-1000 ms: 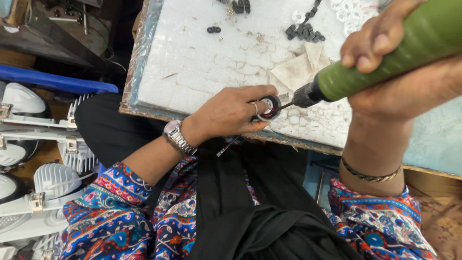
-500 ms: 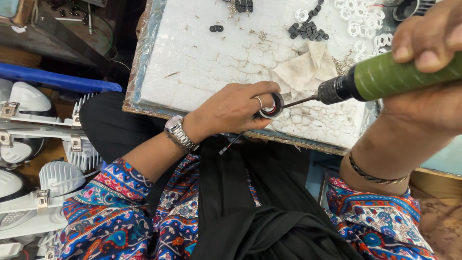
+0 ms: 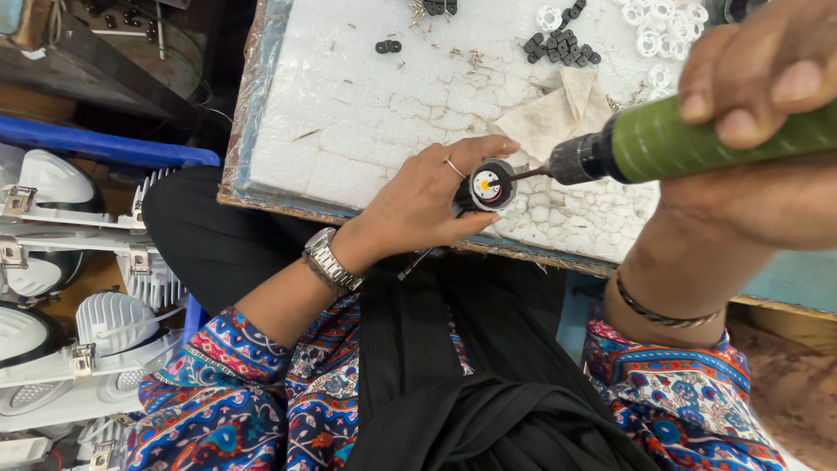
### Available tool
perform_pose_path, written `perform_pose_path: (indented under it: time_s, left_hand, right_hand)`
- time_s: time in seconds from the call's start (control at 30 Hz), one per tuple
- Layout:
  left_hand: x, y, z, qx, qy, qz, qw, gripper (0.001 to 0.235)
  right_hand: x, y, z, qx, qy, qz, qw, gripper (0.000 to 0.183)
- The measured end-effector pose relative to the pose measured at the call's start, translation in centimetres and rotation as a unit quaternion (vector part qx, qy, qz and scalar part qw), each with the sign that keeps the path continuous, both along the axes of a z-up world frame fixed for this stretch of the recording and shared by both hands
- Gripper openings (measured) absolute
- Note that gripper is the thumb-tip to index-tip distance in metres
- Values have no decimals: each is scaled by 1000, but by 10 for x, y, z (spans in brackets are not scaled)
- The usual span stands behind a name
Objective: The person assembles a light fixture by using a power screwdriver to secure components within a metal housing and then manually attaches wires and small parts.
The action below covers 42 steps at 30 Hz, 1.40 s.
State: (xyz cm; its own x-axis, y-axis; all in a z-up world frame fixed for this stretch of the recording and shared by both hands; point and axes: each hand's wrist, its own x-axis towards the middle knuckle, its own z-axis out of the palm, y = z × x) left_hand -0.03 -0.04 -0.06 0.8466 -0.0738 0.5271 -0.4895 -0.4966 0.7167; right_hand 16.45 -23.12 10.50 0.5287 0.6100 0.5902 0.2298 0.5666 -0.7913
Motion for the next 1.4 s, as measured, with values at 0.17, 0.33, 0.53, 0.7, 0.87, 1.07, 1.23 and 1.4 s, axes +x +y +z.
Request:
perform_pose_path:
  time_s: [0.17, 0.33, 0.53, 0.7, 0.87, 1.07, 1.23, 1.4]
  left_hand:
    - [-3, -2, 0, -9, 55, 2, 998, 78]
    - [-2, -2, -1, -8, 61, 5, 998, 78]
    - [-3, -1, -2, 2, 35, 11, 999, 78]
    - [-3, -1, -3, -2, 36, 9, 999, 78]
    - [-1, -2, -2, -3, 35, 6, 999, 79]
    - [3, 2, 1, -36, 74, -13, 997, 74]
    - [2, 1, 6, -20, 87, -4, 996, 73]
    - [2, 0, 3, -30, 60, -10, 998, 74]
  right_hand:
    - [-3, 9, -2, 5, -4, 2, 1000, 73]
    - [-6, 14, -3, 7, -9, 4, 1000, 72]
    - [-7, 16, -2, 7, -18, 5, 1000, 70]
    - [-7, 18, -1, 5, -23, 7, 1000, 68]
    - [-6, 23, 3, 0, -33, 11, 999, 67]
    - [-9, 40, 7, -17, -56, 34, 998, 70]
    - [-15, 44, 13, -2, -38, 23, 999, 79]
    - [-15, 38, 9, -22, -46, -7, 999, 84]
